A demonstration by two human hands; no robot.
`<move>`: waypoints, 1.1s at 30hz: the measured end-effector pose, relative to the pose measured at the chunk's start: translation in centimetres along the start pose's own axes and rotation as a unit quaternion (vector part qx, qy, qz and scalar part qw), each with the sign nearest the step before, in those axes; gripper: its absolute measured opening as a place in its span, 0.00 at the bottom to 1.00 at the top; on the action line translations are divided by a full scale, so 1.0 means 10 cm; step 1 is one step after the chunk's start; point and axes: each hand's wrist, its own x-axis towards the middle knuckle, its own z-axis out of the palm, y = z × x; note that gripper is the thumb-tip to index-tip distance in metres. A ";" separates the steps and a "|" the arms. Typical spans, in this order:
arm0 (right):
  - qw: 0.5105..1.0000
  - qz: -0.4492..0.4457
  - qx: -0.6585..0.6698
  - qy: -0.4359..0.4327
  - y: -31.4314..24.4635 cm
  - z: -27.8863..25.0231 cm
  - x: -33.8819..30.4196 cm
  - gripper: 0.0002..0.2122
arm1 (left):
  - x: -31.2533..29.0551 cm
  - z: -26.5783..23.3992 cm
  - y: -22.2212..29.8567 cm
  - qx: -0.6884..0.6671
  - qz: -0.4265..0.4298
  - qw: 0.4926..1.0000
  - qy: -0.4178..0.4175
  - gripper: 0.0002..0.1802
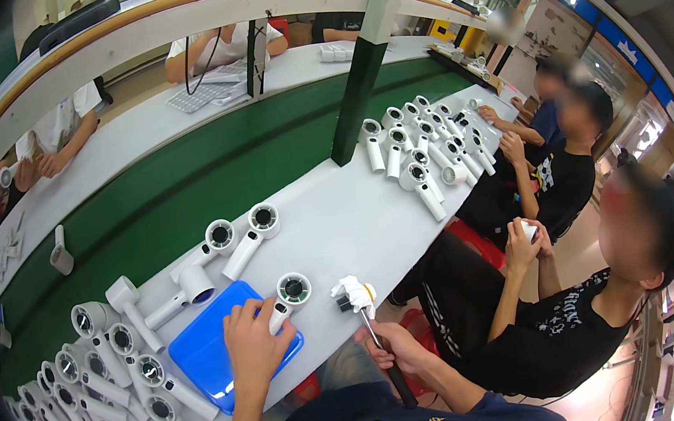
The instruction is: Assemble white plastic electronic device housings using a rubber mallet on a factory production line.
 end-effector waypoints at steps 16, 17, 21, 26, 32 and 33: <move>0.989 0.085 0.108 -0.053 0.00 -0.11 -0.08 0.25 | -0.10 0.07 -0.15 -0.043 0.005 0.998 0.048 0.18; 0.989 0.087 0.107 -0.053 -0.04 -0.08 -0.11 0.25 | -0.08 0.07 -0.15 -0.046 0.005 0.998 0.044 0.18; 0.999 0.024 -0.001 0.031 -0.10 0.00 -0.14 0.23 | -0.09 0.06 -0.15 -0.049 0.004 0.998 0.037 0.19; 0.986 -0.029 -0.099 0.129 -0.05 0.03 -0.04 0.21 | -0.09 0.06 -0.14 -0.058 -0.004 0.998 0.040 0.20; 0.989 -0.050 -0.081 0.113 -0.13 0.10 -0.09 0.20 | -0.08 0.06 -0.15 -0.061 -0.007 0.997 0.040 0.20; 0.988 -0.045 -0.094 0.113 -0.14 0.11 -0.06 0.20 | -0.08 0.06 -0.15 -0.061 -0.007 0.997 0.044 0.20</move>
